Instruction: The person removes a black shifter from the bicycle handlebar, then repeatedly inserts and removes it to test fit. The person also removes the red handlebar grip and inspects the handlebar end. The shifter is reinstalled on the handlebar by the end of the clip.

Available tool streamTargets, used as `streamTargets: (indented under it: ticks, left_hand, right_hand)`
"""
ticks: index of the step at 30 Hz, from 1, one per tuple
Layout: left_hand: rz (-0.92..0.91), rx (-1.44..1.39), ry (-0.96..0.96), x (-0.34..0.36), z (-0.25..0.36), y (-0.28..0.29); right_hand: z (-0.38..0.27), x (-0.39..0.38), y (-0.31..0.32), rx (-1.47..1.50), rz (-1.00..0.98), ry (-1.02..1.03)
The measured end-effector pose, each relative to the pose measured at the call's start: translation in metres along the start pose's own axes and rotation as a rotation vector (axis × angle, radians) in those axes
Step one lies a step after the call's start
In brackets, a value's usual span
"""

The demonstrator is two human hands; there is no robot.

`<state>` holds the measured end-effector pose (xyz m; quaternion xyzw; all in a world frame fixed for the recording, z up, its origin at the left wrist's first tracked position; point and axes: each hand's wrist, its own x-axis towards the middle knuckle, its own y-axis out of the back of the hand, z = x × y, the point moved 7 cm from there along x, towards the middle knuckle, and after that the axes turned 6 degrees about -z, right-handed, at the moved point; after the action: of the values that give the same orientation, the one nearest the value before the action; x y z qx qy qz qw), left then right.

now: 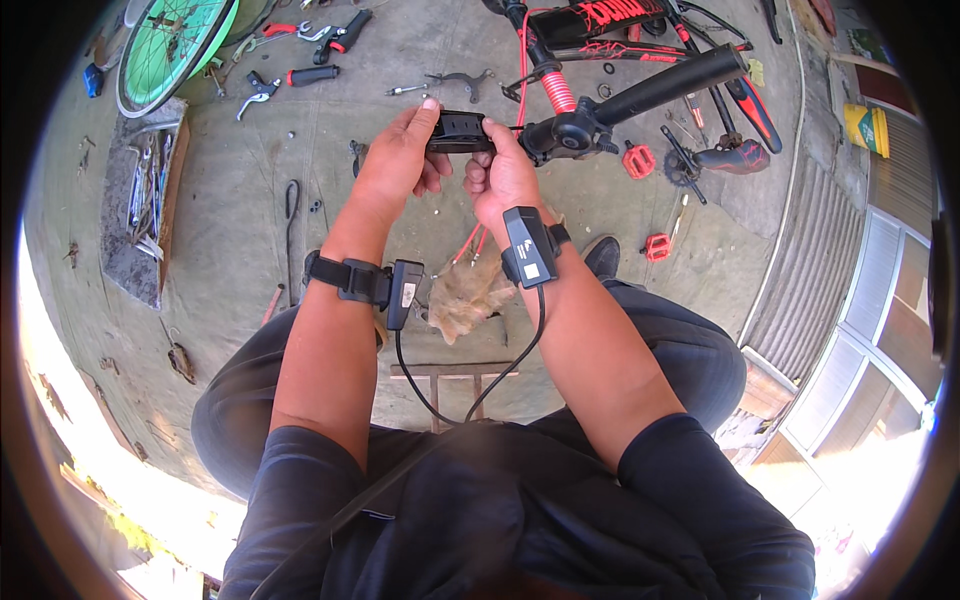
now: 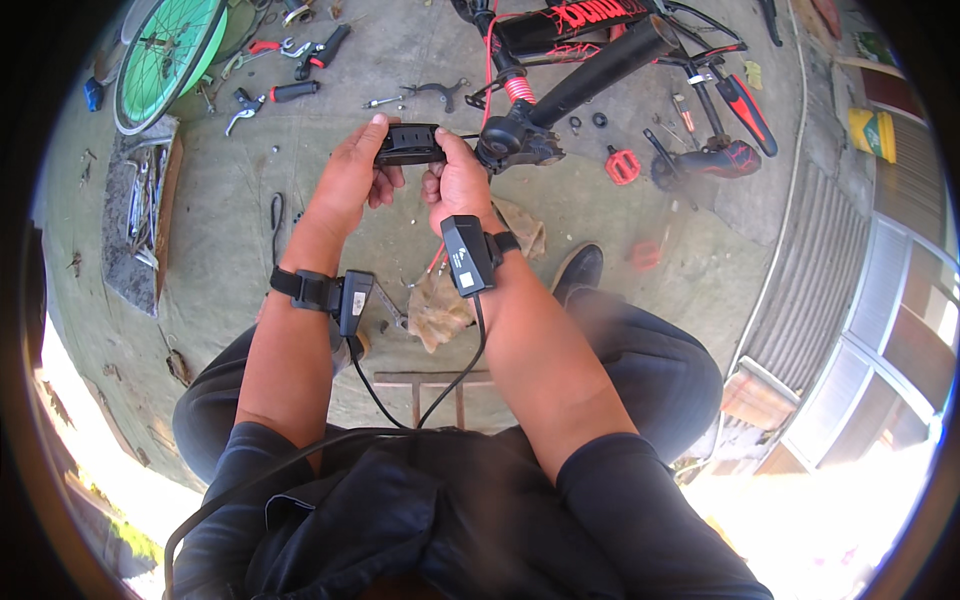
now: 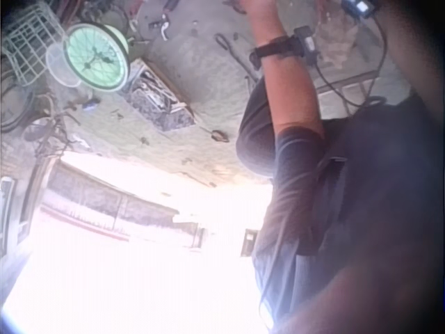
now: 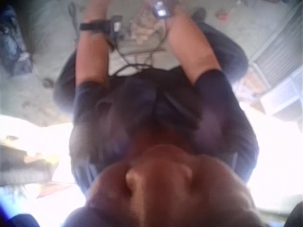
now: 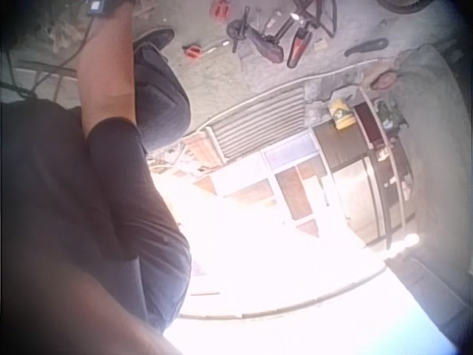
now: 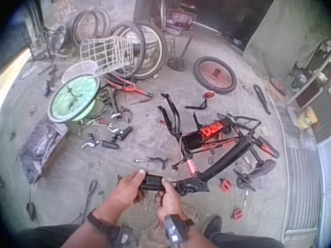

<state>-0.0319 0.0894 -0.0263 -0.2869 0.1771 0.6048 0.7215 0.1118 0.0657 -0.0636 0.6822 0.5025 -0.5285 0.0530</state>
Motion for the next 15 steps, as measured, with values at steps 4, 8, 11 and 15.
streamTargets:
  ticks: [4,8,11,15]
  left_hand:
    - [-0.070,-0.096,-0.066,0.000,0.002,0.000]
    - [-0.053,-0.096,-0.129,0.001,0.001,0.003]
    - [-0.038,-0.100,-0.155,0.005,-0.001,0.004]
    - [-0.026,-0.119,-0.152,0.008,-0.004,0.004]
  right_hand:
    - [-0.003,-0.001,-0.010,0.039,-0.116,-0.012]
    - [-0.004,0.001,-0.014,0.102,-0.113,-0.023]
    - [-0.003,-0.001,-0.015,0.125,-0.172,-0.019]
    - [0.000,-0.007,-0.011,0.053,-0.179,0.024]
